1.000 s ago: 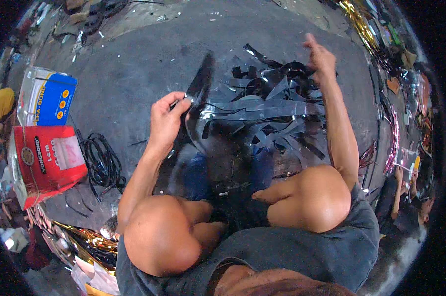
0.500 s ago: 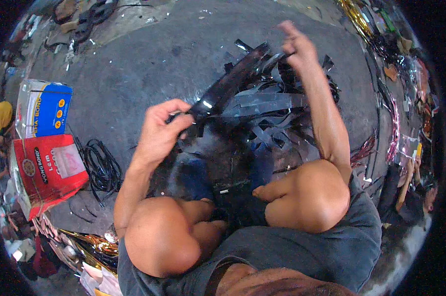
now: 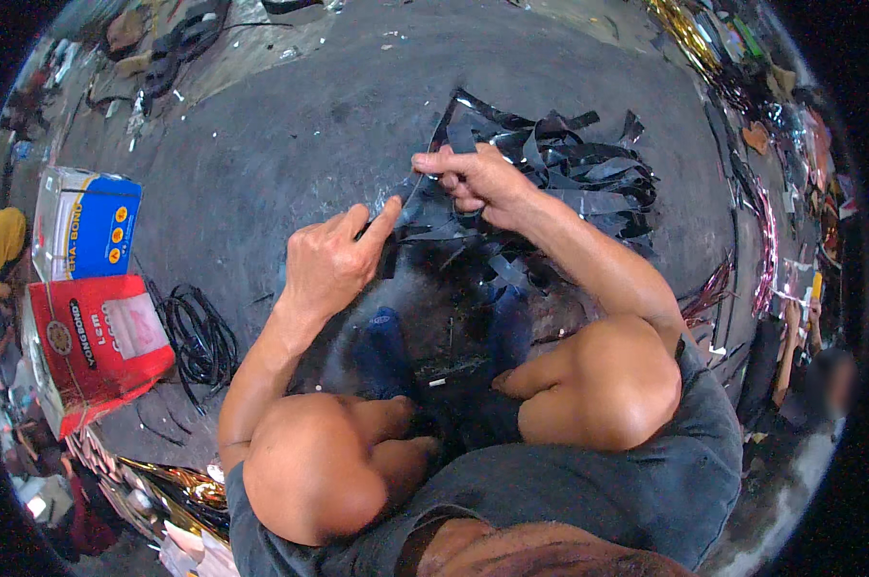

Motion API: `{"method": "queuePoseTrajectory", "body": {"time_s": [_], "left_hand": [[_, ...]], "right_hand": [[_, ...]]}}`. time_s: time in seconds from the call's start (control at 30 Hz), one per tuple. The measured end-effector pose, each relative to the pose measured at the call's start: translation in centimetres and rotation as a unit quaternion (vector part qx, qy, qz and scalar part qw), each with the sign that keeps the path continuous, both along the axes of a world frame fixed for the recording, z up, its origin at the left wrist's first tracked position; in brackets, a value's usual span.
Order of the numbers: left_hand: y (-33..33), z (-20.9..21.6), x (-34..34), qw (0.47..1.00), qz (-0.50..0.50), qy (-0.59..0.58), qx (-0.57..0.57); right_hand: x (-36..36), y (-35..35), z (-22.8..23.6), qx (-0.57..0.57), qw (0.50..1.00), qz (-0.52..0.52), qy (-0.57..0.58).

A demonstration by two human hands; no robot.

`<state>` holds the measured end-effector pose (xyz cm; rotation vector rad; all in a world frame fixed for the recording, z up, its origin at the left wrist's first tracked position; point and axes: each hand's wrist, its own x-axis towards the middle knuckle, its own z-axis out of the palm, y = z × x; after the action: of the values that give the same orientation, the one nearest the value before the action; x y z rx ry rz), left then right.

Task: The person sits on the floor and repeatedly picks up black strips of material, tearing them into smaller pieces by hand and placing them into a pile.

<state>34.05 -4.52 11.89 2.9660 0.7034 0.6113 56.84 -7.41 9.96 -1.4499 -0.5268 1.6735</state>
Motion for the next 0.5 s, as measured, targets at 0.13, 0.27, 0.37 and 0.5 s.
{"method": "queuePoseTrajectory", "body": {"time_s": [0.13,0.27,0.37,0.5], "left_hand": [[0.5,-0.4,-1.2,0.997,-0.003,0.028,0.068],[0.9,-1.3,-2.2,0.993,0.018,0.034,0.113],[1.9,-1.4,-3.1,0.986,0.055,0.044,0.15],[3.3,-2.2,-4.3,0.981,0.123,0.061,0.134]], "right_hand": [[2.0,0.3,1.2,0.018,0.997,-0.054,0.044],[3.9,0.3,1.7,0.048,0.996,-0.079,0.0],[5.3,0.3,1.6,0.052,0.994,-0.095,-0.005],[6.2,0.3,1.1,0.063,0.995,-0.08,-0.016]]}}
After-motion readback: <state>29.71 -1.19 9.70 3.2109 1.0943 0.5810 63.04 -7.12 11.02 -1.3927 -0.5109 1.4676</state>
